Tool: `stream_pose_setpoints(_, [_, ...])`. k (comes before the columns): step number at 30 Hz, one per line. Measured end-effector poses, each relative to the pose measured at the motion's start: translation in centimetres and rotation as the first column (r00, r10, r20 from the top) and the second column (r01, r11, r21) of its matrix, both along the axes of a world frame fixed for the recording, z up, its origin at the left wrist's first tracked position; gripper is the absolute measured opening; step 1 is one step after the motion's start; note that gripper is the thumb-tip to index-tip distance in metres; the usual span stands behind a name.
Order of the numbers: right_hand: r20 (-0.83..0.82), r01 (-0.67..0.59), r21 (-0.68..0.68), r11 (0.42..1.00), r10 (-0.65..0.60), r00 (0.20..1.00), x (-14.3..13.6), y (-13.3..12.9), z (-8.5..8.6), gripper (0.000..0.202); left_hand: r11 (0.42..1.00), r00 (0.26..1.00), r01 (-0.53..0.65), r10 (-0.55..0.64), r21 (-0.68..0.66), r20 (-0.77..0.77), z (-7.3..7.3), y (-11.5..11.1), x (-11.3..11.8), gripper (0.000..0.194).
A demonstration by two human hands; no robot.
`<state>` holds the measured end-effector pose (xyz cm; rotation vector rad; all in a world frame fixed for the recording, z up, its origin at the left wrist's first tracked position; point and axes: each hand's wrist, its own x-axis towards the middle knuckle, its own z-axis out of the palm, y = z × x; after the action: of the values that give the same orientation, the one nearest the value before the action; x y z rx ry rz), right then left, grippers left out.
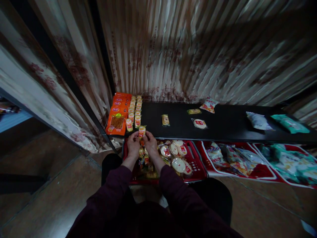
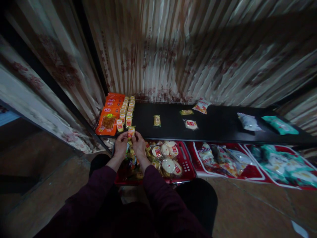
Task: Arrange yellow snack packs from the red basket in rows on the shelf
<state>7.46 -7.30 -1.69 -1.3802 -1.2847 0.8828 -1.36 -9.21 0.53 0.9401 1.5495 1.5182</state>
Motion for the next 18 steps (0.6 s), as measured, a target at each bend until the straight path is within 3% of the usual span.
stream_pose_setpoints(8, [0.054,-0.005,0.015,1.000,0.004,0.999,-1.2,3.0,-0.2,0.033,1.000,0.998,0.008,-0.006,0.029,-0.058,-0.1,1.5,-0.8,0.036])
stream_pose_setpoints(18, [0.179,-0.003,-0.028,1.000,0.008,0.984,-1.8,3.9,0.5,0.034,0.999,0.984,-0.042,0.044,0.017,-0.172,-0.7,2.6,-1.1,0.037])
